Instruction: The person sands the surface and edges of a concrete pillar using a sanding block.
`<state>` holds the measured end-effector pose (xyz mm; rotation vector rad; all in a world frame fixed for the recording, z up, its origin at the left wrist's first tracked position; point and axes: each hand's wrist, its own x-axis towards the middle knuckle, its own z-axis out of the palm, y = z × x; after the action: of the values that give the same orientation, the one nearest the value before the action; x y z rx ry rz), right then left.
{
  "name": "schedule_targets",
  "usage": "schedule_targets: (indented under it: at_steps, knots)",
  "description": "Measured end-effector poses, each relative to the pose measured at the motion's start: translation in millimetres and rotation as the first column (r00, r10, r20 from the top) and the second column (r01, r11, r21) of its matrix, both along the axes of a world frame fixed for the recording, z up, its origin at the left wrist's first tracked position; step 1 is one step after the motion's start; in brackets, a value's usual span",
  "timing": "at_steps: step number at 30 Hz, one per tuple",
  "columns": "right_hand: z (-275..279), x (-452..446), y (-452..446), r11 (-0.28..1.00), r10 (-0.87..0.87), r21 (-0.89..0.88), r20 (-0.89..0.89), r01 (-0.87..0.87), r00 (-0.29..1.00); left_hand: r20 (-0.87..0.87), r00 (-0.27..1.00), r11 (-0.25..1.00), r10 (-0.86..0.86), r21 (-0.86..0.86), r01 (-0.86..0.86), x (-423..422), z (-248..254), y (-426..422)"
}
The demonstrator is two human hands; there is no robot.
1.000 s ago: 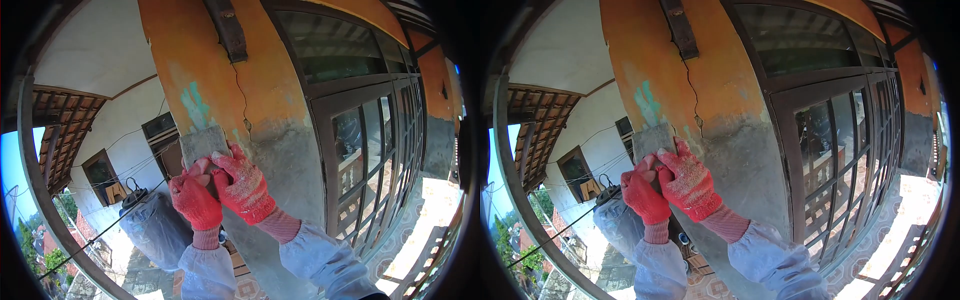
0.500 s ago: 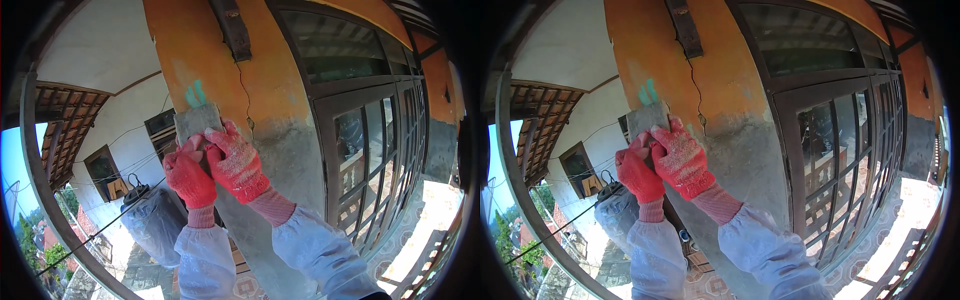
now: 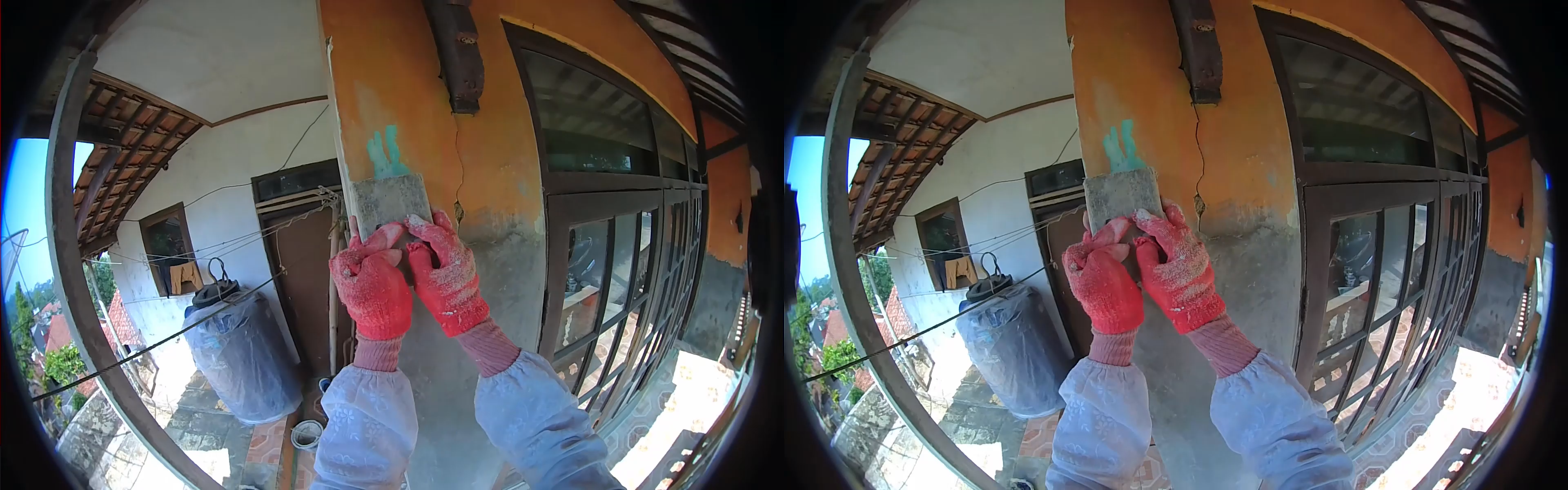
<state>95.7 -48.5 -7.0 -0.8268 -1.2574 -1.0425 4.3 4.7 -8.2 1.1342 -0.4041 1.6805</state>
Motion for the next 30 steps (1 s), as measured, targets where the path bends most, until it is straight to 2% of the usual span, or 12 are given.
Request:
schedule_targets:
  at_steps: [3, 5, 7, 11, 14, 16, 17, 19, 22, 25, 27, 30]
  knots:
    - [-8, -3, -13, 0.982, 0.126, -0.123, -0.152, -0.146, 0.980, -0.066, 0.993, 0.989, 0.094, 0.124, -0.085, -2, -10, -3]
    - [-8, -2, -17, 0.983, 0.077, -0.155, -0.137, -0.098, 0.988, -0.209, 0.971, 0.993, -0.114, -0.060, 0.104, -13, -6, -25]
    - [0, -16, -26, 0.921, 0.121, -0.284, -0.444, -0.267, 0.888, -0.224, 0.961, 0.987, -0.162, -0.037, 0.157, -19, -8, -24]
    - [4, -32, -27, 0.935, 0.022, -0.309, -0.438, -0.174, 0.899, -0.181, 0.947, 0.963, -0.265, -0.003, 0.269, -32, -19, -26]
    - [-4, -32, -15, 0.939, -0.112, -0.341, -0.397, -0.033, 0.911, -0.070, 0.939, 0.937, -0.337, -0.126, 0.327, -39, -22, -28]
    - [-11, -29, -5, 0.934, -0.340, -0.160, -0.113, 0.320, 0.934, -0.263, 0.913, 0.938, -0.312, -0.238, 0.252, -52, -23, -31]
    - [-12, -26, -6, 0.933, -0.341, -0.162, -0.113, 0.322, 0.933, -0.327, 0.894, 0.937, -0.307, -0.271, 0.223, -56, -25, -30]
    - [-2, -28, -12, 0.800, -0.552, -0.194, 0.137, 0.568, 0.823, -0.375, 0.927, 0.997, -0.014, 0.068, 0.043, -56, -32, -27]
    - [8, -43, -15, 0.674, -0.678, -0.201, 0.213, 0.711, 0.703, -0.104, 0.950, 0.945, -0.296, -0.175, 0.275, -52, -24, -47]
    - [13, -43, -16, 0.660, -0.667, -0.210, 0.278, 0.722, 0.691, -0.227, 0.973, 0.999, 0.033, -0.032, -0.041, -53, -27, -44]
    - [12, -33, -16, 0.653, -0.662, -0.245, 0.276, 0.716, 0.697, -0.315, 0.946, 0.997, 0.070, -0.006, -0.076, -54, -34, -46]
    - [38, -13, -20, 0.598, -0.702, -0.273, 0.275, 0.753, 0.657, -0.051, 0.998, 0.993, -0.042, -0.113, 0.036, -55, -35, -45]
